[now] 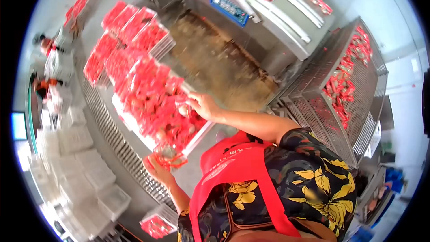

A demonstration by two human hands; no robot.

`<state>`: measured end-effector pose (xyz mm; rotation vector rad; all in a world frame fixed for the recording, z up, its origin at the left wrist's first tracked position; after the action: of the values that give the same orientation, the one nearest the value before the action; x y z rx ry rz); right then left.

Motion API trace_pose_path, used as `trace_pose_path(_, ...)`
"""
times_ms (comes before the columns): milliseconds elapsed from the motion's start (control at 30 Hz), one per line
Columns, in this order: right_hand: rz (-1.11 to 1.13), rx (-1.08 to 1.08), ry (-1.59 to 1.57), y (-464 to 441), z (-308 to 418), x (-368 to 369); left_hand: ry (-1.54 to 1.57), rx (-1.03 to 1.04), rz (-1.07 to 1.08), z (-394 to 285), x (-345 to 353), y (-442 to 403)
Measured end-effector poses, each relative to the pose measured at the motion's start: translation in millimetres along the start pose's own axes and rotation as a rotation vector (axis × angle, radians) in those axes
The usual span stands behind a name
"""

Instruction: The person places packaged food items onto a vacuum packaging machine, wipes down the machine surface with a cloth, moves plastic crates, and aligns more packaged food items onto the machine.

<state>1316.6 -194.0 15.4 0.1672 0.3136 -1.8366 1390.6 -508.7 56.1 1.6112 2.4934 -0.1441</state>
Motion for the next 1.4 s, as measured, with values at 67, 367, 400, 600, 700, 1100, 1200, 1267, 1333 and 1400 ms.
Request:
trace_pose_path(67, -0.056, -0.065, -0.032, -2.9, 0.0, -45.1, 0.036, 0.086, 0.027, -16.7, 32.0, -1.7)
trace_pose_path(367, -0.323, -0.06, 0.236, 9.9, 6.7, -336.1, 0.044, 0.188, 0.544, -115.0, 340.8, 40.7)
trace_pose_path(400, -0.368, -0.032, 0.217, 13.5, 4.5, -356.2, -0.051, 0.282, 0.647, -97.5, 373.1, 36.7)
trace_pose_path(600, -0.695, 0.205, 0.234, 38.9, -23.4, -424.9, 0.052, 0.106, 1.078, -117.5, 536.3, 79.6)
trace_pose_path(700, -0.834, 0.322, 0.29, 56.6, -42.6, -452.8, 0.114, -0.066, 1.269, -108.6, 616.3, 93.0)
trace_pose_path(1100, -1.146, 0.385, 0.26, 54.7, -53.2, -503.6, 0.098, 0.253, 1.347, -122.8, 835.2, 106.1)
trace_pose_path(1200, -1.164, 0.4, 0.253, 19.7, -74.6, -517.7, 0.131, 0.275, 1.314, -126.2, 911.2, 94.4)
trace_pose_path(1267, -1.134, 0.42, 0.291, -13.4, -97.8, -535.3, 0.15, 0.325, 1.238, -138.0, 960.5, 81.8)
trace_pose_path(1333, -1.1, 0.402, 0.44, -54.2, -115.5, -561.9, 0.161, 0.267, 1.21, -134.0, 1013.4, 67.9)
trace_pose_path(1400, -1.042, 0.316, 0.743, -102.5, -139.8, -590.4, 0.197, 0.384, 1.051, -138.9, 1070.0, 53.7)
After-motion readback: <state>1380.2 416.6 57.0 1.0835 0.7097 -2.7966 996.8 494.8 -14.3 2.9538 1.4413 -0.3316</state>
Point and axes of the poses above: each hand's wrist, its own y-axis away from the middle knuckle, its own x-axis out of the palm, z = x × y, the point moved 6 cm from there along -y, towards the middle knuckle, and after that the axes turned 5 degrees about -z, right-handed, at the moved point
